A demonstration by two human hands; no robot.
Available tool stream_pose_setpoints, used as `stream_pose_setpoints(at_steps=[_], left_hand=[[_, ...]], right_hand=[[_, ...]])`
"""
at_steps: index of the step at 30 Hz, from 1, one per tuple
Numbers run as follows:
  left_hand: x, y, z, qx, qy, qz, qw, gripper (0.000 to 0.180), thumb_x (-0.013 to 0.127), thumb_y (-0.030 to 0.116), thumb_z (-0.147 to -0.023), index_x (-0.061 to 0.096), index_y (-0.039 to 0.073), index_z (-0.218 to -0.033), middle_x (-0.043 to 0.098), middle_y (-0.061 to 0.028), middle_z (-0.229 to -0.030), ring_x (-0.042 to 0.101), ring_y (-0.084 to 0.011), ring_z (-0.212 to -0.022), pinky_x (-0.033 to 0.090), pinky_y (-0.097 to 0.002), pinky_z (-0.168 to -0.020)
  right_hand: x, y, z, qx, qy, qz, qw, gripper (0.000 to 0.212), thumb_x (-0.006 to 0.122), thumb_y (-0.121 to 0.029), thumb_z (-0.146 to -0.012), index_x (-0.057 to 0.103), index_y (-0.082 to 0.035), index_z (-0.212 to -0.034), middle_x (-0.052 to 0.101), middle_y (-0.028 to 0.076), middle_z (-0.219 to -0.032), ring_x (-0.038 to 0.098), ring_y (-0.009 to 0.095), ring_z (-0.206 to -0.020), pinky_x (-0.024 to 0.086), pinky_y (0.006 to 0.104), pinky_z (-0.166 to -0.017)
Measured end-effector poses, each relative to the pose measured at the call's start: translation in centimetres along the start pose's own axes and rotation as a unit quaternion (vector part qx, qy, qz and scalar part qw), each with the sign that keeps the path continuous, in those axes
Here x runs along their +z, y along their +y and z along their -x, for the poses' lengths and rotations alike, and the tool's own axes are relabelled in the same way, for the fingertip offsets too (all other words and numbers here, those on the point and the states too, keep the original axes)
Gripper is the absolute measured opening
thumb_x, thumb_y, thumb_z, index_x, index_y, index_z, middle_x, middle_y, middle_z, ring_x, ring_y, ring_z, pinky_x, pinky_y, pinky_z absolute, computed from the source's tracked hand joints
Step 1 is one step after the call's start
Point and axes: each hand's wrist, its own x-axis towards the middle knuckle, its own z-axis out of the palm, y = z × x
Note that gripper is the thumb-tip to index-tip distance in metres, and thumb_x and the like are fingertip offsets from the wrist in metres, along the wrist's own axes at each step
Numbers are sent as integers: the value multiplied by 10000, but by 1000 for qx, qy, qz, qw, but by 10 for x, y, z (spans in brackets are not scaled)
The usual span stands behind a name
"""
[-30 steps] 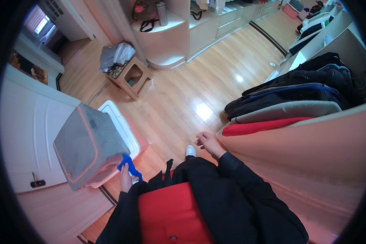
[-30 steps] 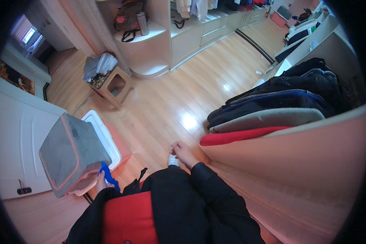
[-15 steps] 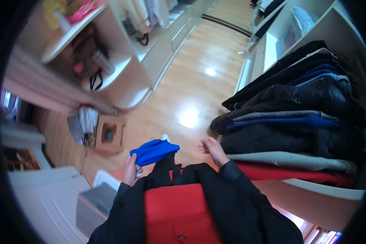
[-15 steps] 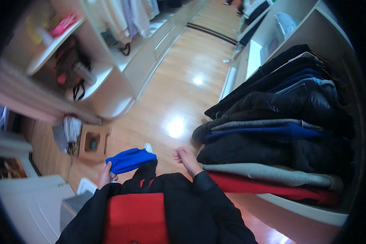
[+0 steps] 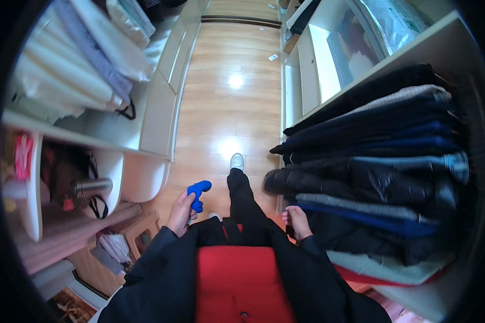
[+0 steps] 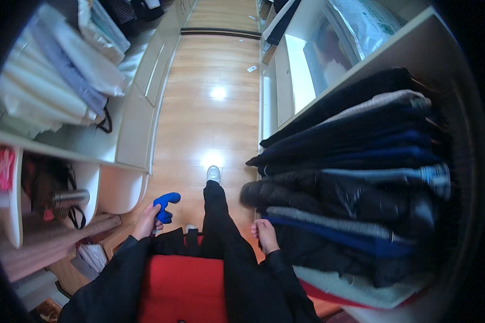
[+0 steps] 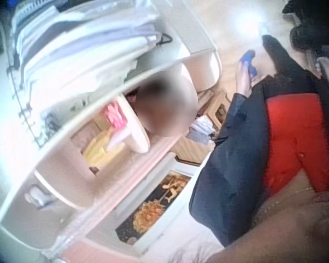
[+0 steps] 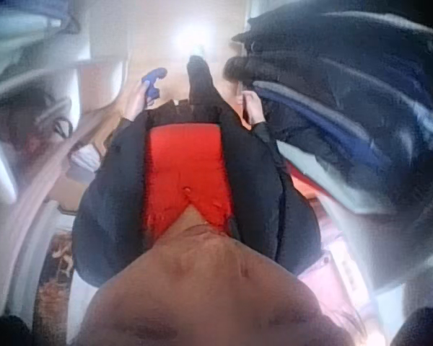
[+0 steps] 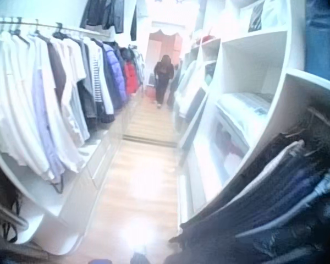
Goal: The person wipes the top of a white plastic storage bin with a blue cloth, then wipes a gray fabric storage bag placed on the bin. The person then walks to a closet area and wipes the inside of a white storage drawer with the same cloth.
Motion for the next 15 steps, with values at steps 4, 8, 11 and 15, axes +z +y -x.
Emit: stream_pose_setpoints(at_steps=[4,8,11,15], left_hand=[[32,70,-84,-31,14,-20,999,195,510,281,-1061,581,112,-1126,491,21,-688,414,-68,-519,342,-218,-467],[74,130,-145,-27,-14,-22,999,235,497,253,-1073,579,110,-1241,464,39,-718,400,-58,-532,343,-220,-484],[103,175,-186,-34,-22,-11,999,245,496,254,-1074,575,104,-1251,462,38,-720,403,-59,-541,345,-221,-492],[125,229,-247,-29,-8,-15,999,233,488,254,-1077,585,105,-1227,470,34,-723,406,-58,-551,349,-215,-500]], right_hand=[[13,-47,-73,33,0,-27,999,194,460,-212,-1080,605,-83,-1091,668,40,-865,616,123,-711,520,251,-637],[38,-132,-138,15,-18,-3,1000,183,471,-198,-1073,610,-83,-1100,661,30,-866,614,119,-724,509,251,-633],[56,-208,-178,-58,-40,8,998,176,504,-206,-1061,620,-74,-1060,647,17,-871,594,95,-745,488,239,-656],[72,-290,-234,-58,-42,57,996,203,481,-231,-1079,615,-80,-1078,661,16,-899,610,102,-770,493,245,-700]])
